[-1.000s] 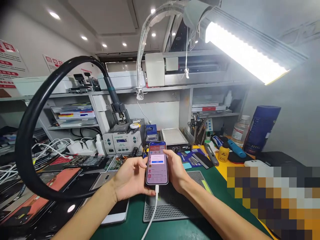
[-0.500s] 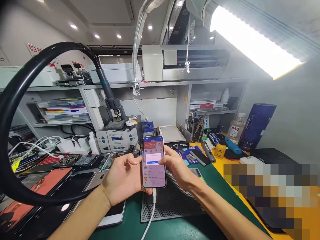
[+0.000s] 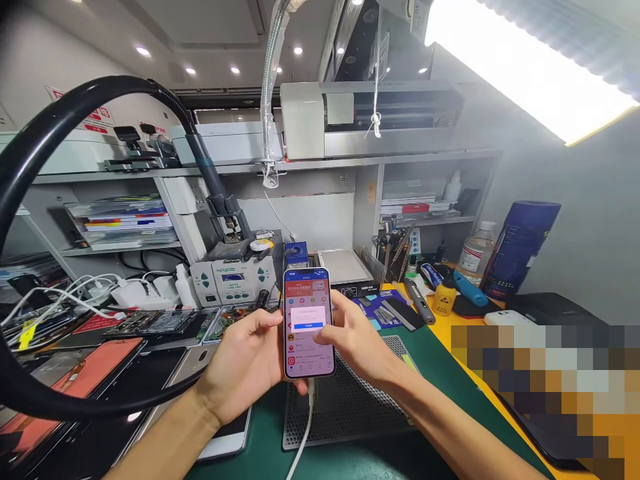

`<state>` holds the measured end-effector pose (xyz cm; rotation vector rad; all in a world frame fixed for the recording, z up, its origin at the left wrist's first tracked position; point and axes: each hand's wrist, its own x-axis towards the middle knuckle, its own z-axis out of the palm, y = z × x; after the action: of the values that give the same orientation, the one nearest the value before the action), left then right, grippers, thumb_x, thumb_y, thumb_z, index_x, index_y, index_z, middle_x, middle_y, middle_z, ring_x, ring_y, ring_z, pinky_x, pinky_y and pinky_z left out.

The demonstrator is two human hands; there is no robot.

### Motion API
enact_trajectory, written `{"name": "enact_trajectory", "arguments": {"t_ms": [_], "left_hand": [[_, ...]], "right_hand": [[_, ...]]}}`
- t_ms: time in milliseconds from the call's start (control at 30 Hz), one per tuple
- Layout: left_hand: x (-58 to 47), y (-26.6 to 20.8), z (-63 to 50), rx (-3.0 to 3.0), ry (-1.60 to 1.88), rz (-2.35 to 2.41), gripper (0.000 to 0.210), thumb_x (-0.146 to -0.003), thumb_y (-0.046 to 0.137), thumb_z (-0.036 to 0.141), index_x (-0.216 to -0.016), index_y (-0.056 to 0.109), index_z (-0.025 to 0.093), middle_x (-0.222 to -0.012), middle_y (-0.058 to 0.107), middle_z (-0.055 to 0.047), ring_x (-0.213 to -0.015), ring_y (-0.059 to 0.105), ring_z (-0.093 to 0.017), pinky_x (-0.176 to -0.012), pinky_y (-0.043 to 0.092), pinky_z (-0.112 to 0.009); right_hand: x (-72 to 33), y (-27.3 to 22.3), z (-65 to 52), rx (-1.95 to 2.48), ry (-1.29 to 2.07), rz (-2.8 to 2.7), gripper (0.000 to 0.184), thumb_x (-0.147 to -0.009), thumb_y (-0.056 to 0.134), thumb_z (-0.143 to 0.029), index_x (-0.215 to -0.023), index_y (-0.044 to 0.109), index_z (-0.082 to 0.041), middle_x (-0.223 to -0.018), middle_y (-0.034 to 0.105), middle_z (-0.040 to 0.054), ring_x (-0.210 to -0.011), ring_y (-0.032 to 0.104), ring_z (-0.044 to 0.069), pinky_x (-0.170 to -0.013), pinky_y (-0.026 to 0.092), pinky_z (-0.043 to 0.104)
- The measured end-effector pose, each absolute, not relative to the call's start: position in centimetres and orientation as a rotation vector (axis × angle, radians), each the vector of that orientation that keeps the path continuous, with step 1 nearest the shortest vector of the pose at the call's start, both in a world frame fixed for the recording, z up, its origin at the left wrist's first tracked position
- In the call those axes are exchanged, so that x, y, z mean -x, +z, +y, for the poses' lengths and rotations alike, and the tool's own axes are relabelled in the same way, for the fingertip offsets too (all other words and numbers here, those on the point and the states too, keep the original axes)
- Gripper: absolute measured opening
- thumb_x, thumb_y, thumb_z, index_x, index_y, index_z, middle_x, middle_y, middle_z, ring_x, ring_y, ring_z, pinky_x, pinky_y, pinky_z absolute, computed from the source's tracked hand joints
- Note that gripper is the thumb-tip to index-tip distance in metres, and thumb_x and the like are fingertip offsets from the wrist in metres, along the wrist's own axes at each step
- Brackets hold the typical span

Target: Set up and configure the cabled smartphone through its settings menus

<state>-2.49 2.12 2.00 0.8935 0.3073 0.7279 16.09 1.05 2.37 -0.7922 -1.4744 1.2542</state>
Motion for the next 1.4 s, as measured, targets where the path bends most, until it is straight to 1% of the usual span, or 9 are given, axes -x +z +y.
{"name": "enact_trajectory", "arguments": {"t_ms": [100,300,500,600,800,900,1033,1267,1400], "left_hand": [[2.47,1.98,2.10,-0.900,0.730,0.317,0.048,-0.097,0.035,0.036,-0.128,0.062,0.011,-0.115,0.065,-0.019,-0.089,0.062,-0.027,-0.061,0.055,-0.037],[2.26,1.91,2.06,-0.910,0.747,0.341,0.049,-0.097,0.036,0.033,-0.132,0.061,0.009,-0.113,0.065,-0.020,-0.089,0.061,-0.028,-0.062,0.056,-0.040],[2.09,1.86,1.84,-0.951,0.774,0.427,0.042,-0.099,0.047,0.039,-0.128,0.063,0.013,-0.109,0.064,-0.016,-0.089,0.061,-0.027,-0.057,0.057,-0.036],[2.02,1.85,1.77,-0.975,0.788,0.457,0.041,-0.098,0.051,0.040,-0.127,0.064,0.014,-0.107,0.063,-0.015,-0.090,0.061,-0.027,-0.056,0.057,-0.036],[1.93,1.89,1.72,-0.984,0.777,0.472,0.044,-0.099,0.050,0.042,-0.131,0.062,0.014,-0.112,0.062,-0.016,-0.094,0.062,-0.030,-0.055,0.057,-0.035],[1.92,1.98,1.64,-0.987,0.774,0.467,0.045,-0.099,0.049,0.043,-0.131,0.062,0.014,-0.112,0.062,-0.016,-0.094,0.062,-0.029,-0.056,0.057,-0.035],[1.85,2.18,1.52,-0.979,0.759,0.451,0.045,-0.100,0.047,0.044,-0.131,0.063,0.015,-0.110,0.063,-0.015,-0.094,0.061,-0.028,-0.057,0.057,-0.035],[1.87,2.00,1.50,-0.969,0.763,0.437,0.044,-0.100,0.047,0.044,-0.131,0.063,0.017,-0.106,0.063,-0.013,-0.087,0.062,-0.025,-0.057,0.057,-0.035],[1.88,1.96,1.49,-0.963,0.762,0.426,0.044,-0.100,0.047,0.044,-0.131,0.063,0.016,-0.107,0.063,-0.014,-0.088,0.062,-0.026,-0.057,0.058,-0.035]], "right_hand": [[-16.07,2.39,1.01,0.776,1.275,-1.470,0.046,-0.073,0.063,-0.015,-0.118,0.062,-0.020,-0.113,0.071,0.0064,-0.101,0.065,0.025,-0.089,0.050,0.037],[-16.04,2.14,0.98,0.769,1.260,-1.406,0.038,-0.075,0.060,-0.017,-0.112,0.066,-0.020,-0.112,0.072,0.0059,-0.100,0.063,0.024,-0.091,0.046,0.037],[-16.17,2.25,1.05,0.770,1.269,-1.361,0.025,-0.079,0.056,-0.022,-0.100,0.069,-0.019,-0.108,0.070,0.0065,-0.101,0.062,0.025,-0.088,0.044,0.037],[-16.14,2.29,0.99,0.741,1.298,-1.345,0.025,-0.079,0.057,-0.023,-0.100,0.069,-0.019,-0.108,0.070,0.0064,-0.101,0.062,0.025,-0.087,0.044,0.036],[-16.06,2.18,1.04,0.697,1.351,-1.313,0.028,-0.081,0.059,-0.025,-0.107,0.070,-0.020,-0.112,0.071,0.0060,-0.101,0.063,0.024,-0.088,0.045,0.035],[-16.04,2.26,1.13,0.716,1.339,-1.297,0.024,-0.084,0.062,-0.029,-0.105,0.071,-0.019,-0.114,0.071,0.0069,-0.103,0.063,0.025,-0.088,0.046,0.035],[-16.05,2.36,1.13,0.749,1.337,-1.300,0.023,-0.089,0.063,-0.036,-0.101,0.071,-0.018,-0.108,0.071,0.0076,-0.098,0.065,0.024,-0.087,0.047,0.036],[-16.02,2.30,1.05,0.703,1.378,-1.250,0.024,-0.091,0.060,-0.039,-0.097,0.071,-0.019,-0.102,0.074,0.0058,-0.093,0.066,0.024,-0.086,0.048,0.035],[-16.02,2.42,1.02,0.710,1.411,-1.200,0.030,-0.093,0.056,-0.043,-0.097,0.073,-0.018,-0.106,0.076,0.0075,-0.101,0.066,0.026,-0.094,0.045,0.039]]}}
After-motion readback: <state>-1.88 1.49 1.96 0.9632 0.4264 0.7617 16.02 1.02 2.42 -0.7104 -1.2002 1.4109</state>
